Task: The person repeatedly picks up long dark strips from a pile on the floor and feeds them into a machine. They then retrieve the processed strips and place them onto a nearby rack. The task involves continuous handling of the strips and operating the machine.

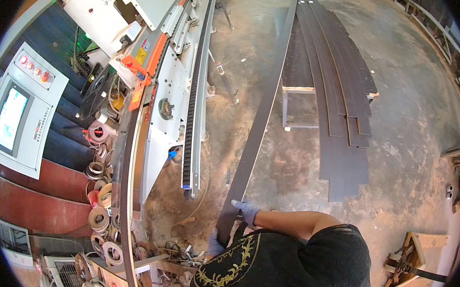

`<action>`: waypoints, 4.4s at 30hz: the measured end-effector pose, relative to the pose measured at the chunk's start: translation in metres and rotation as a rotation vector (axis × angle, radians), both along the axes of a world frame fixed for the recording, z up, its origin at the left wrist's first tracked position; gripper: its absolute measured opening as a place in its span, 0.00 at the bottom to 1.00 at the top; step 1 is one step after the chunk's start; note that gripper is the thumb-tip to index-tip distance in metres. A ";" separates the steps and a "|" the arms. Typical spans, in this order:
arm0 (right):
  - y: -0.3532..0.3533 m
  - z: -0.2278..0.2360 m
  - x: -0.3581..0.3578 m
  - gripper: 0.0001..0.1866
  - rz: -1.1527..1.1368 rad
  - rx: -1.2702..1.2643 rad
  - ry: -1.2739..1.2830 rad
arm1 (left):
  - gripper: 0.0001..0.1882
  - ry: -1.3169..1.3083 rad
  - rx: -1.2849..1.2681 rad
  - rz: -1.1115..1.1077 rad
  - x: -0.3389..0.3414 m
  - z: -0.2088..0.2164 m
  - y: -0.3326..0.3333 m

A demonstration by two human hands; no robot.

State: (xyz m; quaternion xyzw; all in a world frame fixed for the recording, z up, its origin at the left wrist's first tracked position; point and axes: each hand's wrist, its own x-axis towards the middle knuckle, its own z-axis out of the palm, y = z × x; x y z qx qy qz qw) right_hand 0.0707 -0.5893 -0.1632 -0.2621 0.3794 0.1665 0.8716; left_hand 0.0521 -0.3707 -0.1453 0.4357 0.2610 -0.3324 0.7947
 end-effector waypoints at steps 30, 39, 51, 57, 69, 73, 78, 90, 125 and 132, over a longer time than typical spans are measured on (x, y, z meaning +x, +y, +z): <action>0.009 0.089 0.085 0.19 0.047 0.319 -0.171 | 0.31 -0.514 0.290 0.745 -0.117 0.085 0.180; 0.069 0.145 0.038 0.26 0.070 0.563 -0.409 | 0.29 -0.658 0.072 0.873 -0.106 0.109 0.166; -0.080 0.095 0.112 0.22 -0.195 0.133 -0.271 | 0.36 -0.502 0.502 1.604 -0.198 0.182 0.292; 0.022 0.108 0.059 0.26 0.137 0.251 -0.295 | 0.30 -0.484 0.216 1.521 -0.120 0.120 0.185; -0.014 0.137 0.157 0.27 0.056 0.175 -0.286 | 0.32 -0.111 0.432 1.801 -0.226 0.127 0.374; 0.079 0.142 0.144 0.27 0.326 0.385 -0.252 | 0.30 0.100 1.706 1.458 -0.189 0.148 0.346; 0.204 0.156 0.124 0.27 0.638 0.410 -0.078 | 0.26 -0.375 1.846 0.952 -0.120 0.160 0.314; 0.324 0.112 0.109 0.33 1.500 -0.027 -0.600 | 0.44 -0.496 2.114 -0.075 -0.053 0.150 0.337; 0.068 -0.115 0.037 0.24 1.648 -1.490 -0.309 | 0.40 -0.698 2.103 -0.019 -0.056 0.134 0.350; 0.059 -0.141 0.034 0.22 1.711 -1.449 -0.256 | 0.40 -0.729 2.132 0.002 -0.056 0.131 0.352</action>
